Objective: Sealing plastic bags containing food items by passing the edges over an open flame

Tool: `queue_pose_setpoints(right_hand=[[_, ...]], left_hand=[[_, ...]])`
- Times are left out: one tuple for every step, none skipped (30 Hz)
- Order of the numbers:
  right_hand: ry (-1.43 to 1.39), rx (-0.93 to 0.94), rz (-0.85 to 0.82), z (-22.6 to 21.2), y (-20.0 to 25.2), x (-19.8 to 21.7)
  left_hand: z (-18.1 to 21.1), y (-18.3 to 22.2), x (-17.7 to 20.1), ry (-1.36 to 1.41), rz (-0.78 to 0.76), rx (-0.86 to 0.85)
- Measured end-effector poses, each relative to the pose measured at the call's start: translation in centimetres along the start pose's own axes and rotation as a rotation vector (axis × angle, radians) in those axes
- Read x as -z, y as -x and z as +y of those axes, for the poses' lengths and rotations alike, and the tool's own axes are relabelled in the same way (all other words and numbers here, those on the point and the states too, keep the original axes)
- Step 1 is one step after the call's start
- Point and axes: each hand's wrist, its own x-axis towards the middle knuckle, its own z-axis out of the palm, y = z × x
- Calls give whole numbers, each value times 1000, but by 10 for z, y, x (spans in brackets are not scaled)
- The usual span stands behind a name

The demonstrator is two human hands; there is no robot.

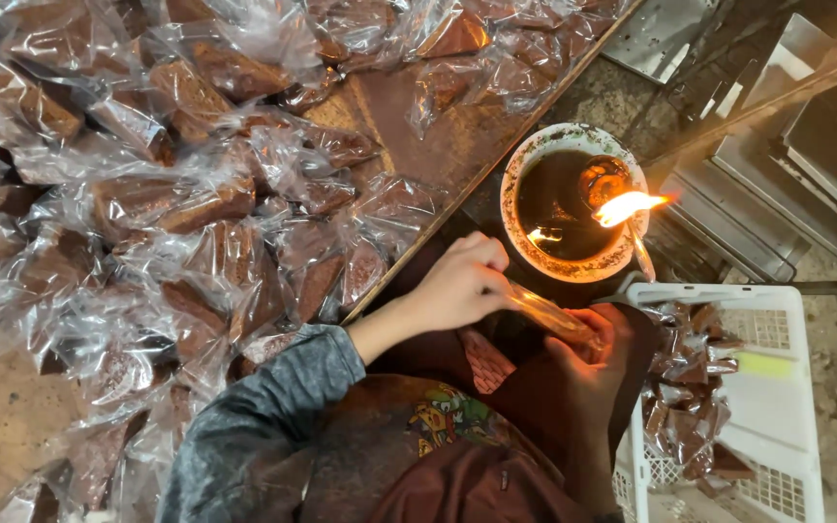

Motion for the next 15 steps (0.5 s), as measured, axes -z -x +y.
queue_pose_setpoints(right_hand=[[126,74,-29,-6,1,-2],[253,148,-59,-11,3,-4],[252,149,-57,-11,1,-3],[185,174,-60,-11,-2,-3],[118,196,-63,-10,-2,-3],[116,195,-60,-7,-3,0],[80,207,-65,-4,-3,2],[43,220,-69,-1,-4,4],[44,220,-68,-8,-5,2],[20,205,-62,-14,-7,1],[-3,189,-57,-21,-7,0],[-1,188,-55,-19,-8,2],[-30,172,-38,-18,-9,4],[-59,155,-20,-16,-10,5],[-58,155,-14,-17,-12,7]], left_hand=[[-4,1,-3,152,33,91],[-8,1,-6,304,66,181],[-9,2,-8,304,65,179],[-9,3,-10,465,57,290],[-9,5,-12,625,46,404],[-4,6,-14,625,42,404],[0,6,-16,797,46,495],[4,7,-18,970,50,585],[15,0,-8,972,48,585],[26,-7,2,965,56,657],[38,-13,11,959,64,732],[22,1,-9,961,62,732],[5,14,-29,1046,110,778],[-11,28,-50,1130,159,823],[-7,26,-47,1130,153,824]])
